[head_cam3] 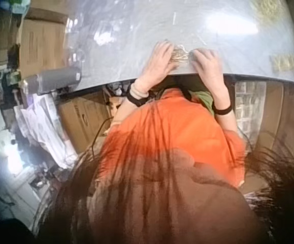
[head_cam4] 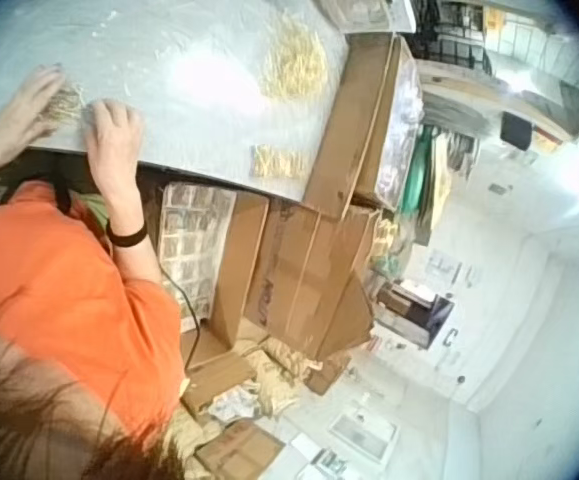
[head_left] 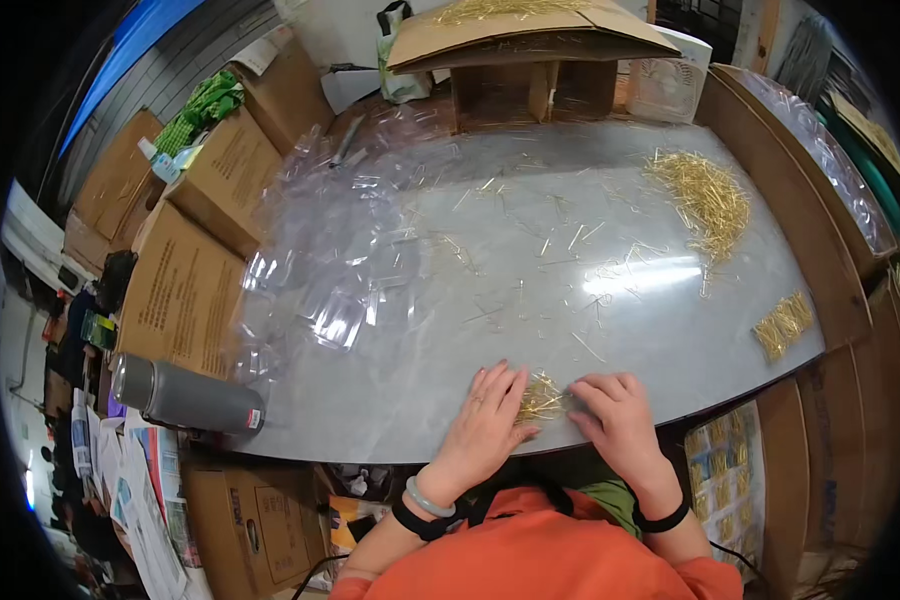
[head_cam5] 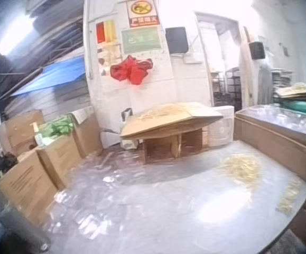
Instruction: Sorting and packaging gold twist ties into plastic bags and a cardboard box.
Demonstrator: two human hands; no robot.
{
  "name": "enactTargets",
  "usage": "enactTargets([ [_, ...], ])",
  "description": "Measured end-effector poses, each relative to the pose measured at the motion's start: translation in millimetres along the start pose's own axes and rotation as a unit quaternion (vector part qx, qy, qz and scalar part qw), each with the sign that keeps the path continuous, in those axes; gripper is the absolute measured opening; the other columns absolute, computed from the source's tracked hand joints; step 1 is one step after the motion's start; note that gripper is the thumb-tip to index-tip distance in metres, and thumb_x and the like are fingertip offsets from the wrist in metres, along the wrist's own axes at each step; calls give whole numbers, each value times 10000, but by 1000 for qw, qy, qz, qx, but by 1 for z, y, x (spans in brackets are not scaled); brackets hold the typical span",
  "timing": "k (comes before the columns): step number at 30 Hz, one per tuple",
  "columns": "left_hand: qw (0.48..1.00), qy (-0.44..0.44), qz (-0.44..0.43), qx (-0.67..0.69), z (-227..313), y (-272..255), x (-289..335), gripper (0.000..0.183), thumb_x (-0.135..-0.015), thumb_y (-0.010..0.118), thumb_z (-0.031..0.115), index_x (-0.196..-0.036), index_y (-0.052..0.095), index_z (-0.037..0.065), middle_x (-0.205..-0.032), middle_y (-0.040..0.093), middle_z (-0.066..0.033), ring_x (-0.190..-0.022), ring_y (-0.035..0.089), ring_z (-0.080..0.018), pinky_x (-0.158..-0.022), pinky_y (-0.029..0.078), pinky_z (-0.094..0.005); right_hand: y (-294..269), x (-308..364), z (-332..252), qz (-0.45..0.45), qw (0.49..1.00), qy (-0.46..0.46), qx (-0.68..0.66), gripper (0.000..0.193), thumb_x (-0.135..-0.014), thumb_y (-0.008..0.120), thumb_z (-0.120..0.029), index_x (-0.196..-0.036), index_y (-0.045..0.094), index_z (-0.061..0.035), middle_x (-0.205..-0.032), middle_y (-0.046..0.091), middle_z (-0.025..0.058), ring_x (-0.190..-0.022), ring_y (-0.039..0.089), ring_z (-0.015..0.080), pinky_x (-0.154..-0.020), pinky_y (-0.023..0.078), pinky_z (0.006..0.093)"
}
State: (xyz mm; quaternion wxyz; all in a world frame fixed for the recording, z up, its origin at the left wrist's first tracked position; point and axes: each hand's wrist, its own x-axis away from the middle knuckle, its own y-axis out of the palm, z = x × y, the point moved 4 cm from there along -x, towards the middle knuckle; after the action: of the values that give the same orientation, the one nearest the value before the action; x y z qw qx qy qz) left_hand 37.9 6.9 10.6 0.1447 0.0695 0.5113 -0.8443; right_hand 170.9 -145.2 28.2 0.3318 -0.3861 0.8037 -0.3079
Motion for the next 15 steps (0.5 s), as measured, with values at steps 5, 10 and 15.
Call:
enactTargets([
  [5,998,1,-5,62,-6,-12,2,849,-876,757,223,-1523,289,-67,-1496,382,-273,-1406,377,-436,-1185,307,-517,26,-12,17,-53,993,-43,-97,490,-780,794,-136,-1239,632,-79,-1234,637,97,-1128,564,324,-997,448,468],
  [10,984,-36,-23,171,-11,-18,5,996,-836,805,205,-1586,185,-8,-1559,301,-277,-1448,330,-445,-1188,316,-459,6,-31,-21,-38,991,-128,5,603,-760,827,-218,-1293,585,-72,-1295,593,123,-1239,535,348,-1063,430,473],
  [15,994,-48,49,91,-21,-22,15,950,-811,826,210,-1555,277,-9,-1525,360,-254,-1392,390,-444,-1130,379,-466,35,-23,-27,-77,986,-145,-17,610,-758,830,-229,-1284,572,-59,-1286,571,124,-1265,517,363,-1080,428,475],
])
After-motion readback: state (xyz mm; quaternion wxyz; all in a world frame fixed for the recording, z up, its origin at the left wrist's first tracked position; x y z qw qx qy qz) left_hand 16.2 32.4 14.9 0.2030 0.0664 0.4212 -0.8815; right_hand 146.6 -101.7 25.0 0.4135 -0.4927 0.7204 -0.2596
